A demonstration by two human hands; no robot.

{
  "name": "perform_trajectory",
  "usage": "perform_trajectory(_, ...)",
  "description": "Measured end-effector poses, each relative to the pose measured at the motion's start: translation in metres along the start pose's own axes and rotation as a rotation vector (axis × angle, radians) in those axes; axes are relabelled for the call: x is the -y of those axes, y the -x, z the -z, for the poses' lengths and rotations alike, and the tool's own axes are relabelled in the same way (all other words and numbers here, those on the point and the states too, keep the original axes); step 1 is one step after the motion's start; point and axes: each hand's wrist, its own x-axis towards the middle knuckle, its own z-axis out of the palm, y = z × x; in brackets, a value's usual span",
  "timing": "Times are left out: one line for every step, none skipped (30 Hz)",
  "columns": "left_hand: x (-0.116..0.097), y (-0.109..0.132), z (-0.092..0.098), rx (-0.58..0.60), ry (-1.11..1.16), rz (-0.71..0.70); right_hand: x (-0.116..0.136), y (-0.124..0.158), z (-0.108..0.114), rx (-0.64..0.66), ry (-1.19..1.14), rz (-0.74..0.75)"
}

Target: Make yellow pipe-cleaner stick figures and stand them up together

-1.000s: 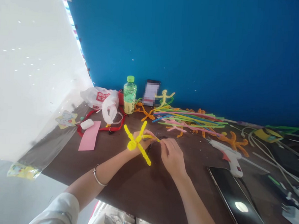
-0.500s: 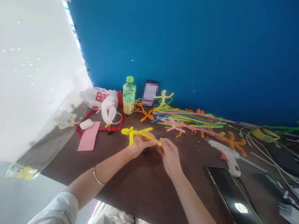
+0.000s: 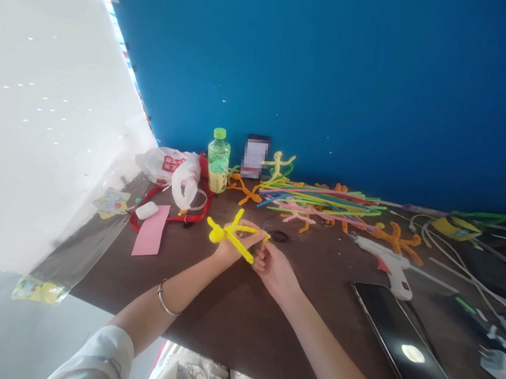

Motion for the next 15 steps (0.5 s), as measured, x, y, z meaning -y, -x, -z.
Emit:
perform_trajectory(0.001, 0.000, 0.000, -0.014, -0.049, -0.022, 0.000, 0.000, 0.000, -0.020, 0.006, 0.010)
perform_trajectory(0.001, -0.001, 0.000, -0.028, -0.083, -0.037, 0.000, 0.000, 0.000, -0.040, 0.021, 0.036)
perform_trajectory(0.002, -0.001, 0.000, -0.042, -0.107, -0.044, 0.000, 0.001, 0.000, -0.059, 0.048, 0.079)
perform_trajectory(0.002, -0.002, 0.000, -0.052, -0.125, -0.043, 0.000, 0.002, 0.000, -0.071, 0.098, 0.134)
perform_trajectory(0.002, -0.002, 0.000, -0.062, -0.137, -0.039, 0.001, 0.004, 0.000, -0.076, 0.179, 0.197)
perform_trajectory(0.002, -0.003, 0.000, -0.069, -0.145, -0.034, 0.002, 0.006, 0.000, -0.076, 0.292, 0.269)
perform_trajectory(0.001, -0.003, 0.000, -0.070, -0.149, -0.031, 0.003, 0.008, 0.000, -0.075, 0.433, 0.350)
perform_trajectory(0.001, -0.003, 0.000, -0.064, -0.155, -0.034, 0.004, 0.010, 0.000, -0.076, 0.593, 0.439)
perform_trajectory(0.000, -0.003, 0.000, -0.054, -0.165, -0.043, 0.005, 0.012, 0.000, -0.081, 0.758, 0.540)
perform_trajectory(-0.001, -0.002, 0.000, -0.043, -0.172, -0.057, 0.007, 0.014, 0.000, -0.087, 0.909, 0.645)
perform_trajectory(-0.002, -0.002, 0.000, -0.033, -0.174, -0.072, 0.009, 0.015, 0.000, -0.095, 1.037, 0.750)
perform_trajectory(-0.003, -0.001, 0.001, -0.026, -0.169, -0.086, 0.011, 0.016, 0.002, -0.101, 1.137, 0.842)
perform_trajectory(-0.004, -0.001, 0.001, -0.023, -0.156, -0.091, 0.013, 0.016, 0.003, -0.110, 1.212, 0.919)
perform_trajectory(-0.005, 0.000, 0.001, -0.023, -0.135, -0.085, 0.016, 0.016, 0.006, -0.123, 1.265, 0.982)
perform_trajectory(-0.006, 0.000, 0.002, -0.022, -0.106, -0.067, 0.019, 0.015, 0.008, -0.138, 1.301, 1.036)
